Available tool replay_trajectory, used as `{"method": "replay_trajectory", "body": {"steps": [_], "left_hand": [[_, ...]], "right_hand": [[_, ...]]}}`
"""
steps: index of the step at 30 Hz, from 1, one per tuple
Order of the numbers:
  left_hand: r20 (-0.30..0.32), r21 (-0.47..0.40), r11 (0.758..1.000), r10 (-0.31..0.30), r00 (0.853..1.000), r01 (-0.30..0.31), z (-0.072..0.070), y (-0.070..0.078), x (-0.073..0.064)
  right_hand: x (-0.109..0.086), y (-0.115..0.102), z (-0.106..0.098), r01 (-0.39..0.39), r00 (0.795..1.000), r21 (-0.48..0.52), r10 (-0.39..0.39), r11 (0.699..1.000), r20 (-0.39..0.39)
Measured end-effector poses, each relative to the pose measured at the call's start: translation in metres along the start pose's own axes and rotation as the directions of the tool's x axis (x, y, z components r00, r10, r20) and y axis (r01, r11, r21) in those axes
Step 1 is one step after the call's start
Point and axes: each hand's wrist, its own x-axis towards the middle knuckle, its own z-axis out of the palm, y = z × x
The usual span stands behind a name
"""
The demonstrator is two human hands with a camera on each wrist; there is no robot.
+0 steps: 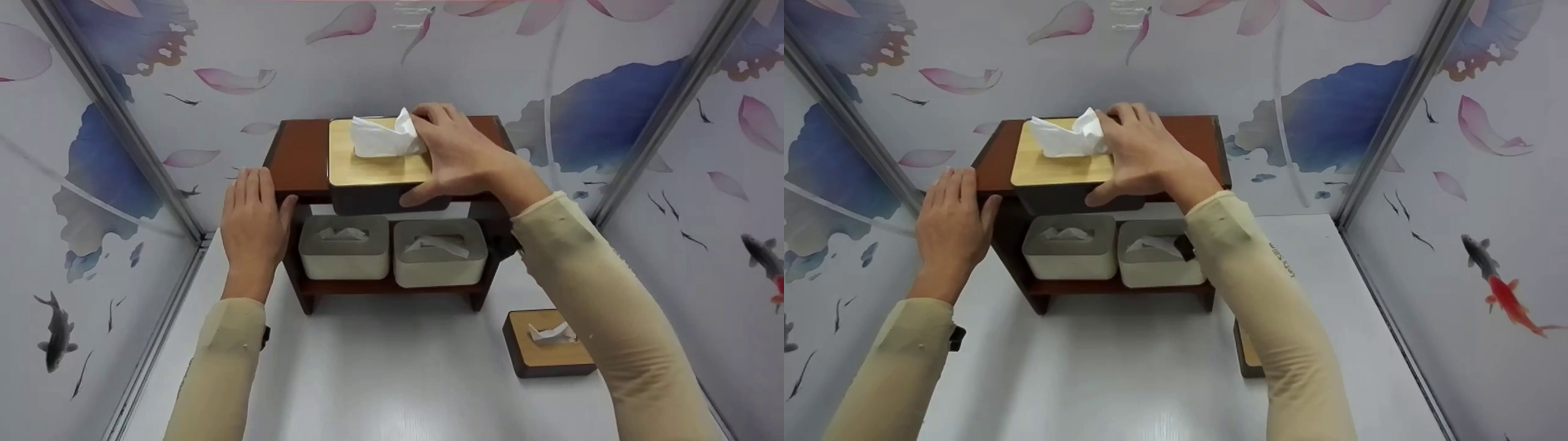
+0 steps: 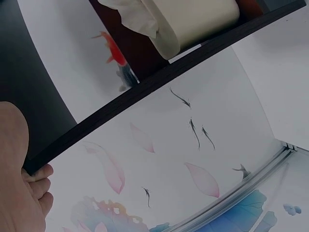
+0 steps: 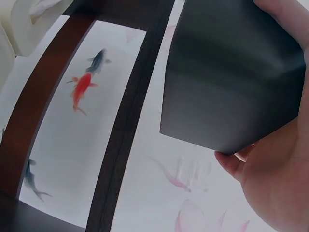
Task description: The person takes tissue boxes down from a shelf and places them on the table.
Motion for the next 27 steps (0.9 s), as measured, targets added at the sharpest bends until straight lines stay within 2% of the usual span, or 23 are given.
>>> {"method": "replay_trajectory", "body": {"steps": [7,13,22,27], "left_hand": [[0.022,-0.013,1.0,-0.017,1.0,0.017,0.0,-0.003,0.001],[0.026,-0.023,1.0,-0.017,1.0,0.018,0.001,-0.004,0.0],[0.006,-0.022,1.0,-0.007,1.0,0.007,0.0,-0.001,0.0],[0.016,-0.024,1.0,-0.004,1.0,0.005,-0.001,0.001,0.0]], "right_hand": [[-0.024,-0.003,0.003,0.087,0.995,-0.025,-0.088,0.996,-0.054],[-0.042,-0.007,0.008,0.167,0.981,-0.063,-0.173,0.984,-0.087],[-0.066,-0.014,0.021,0.25,0.962,-0.112,-0.26,0.962,-0.086],[-0.08,-0.015,0.03,0.291,0.949,-0.145,-0.304,0.946,-0.079]]}}
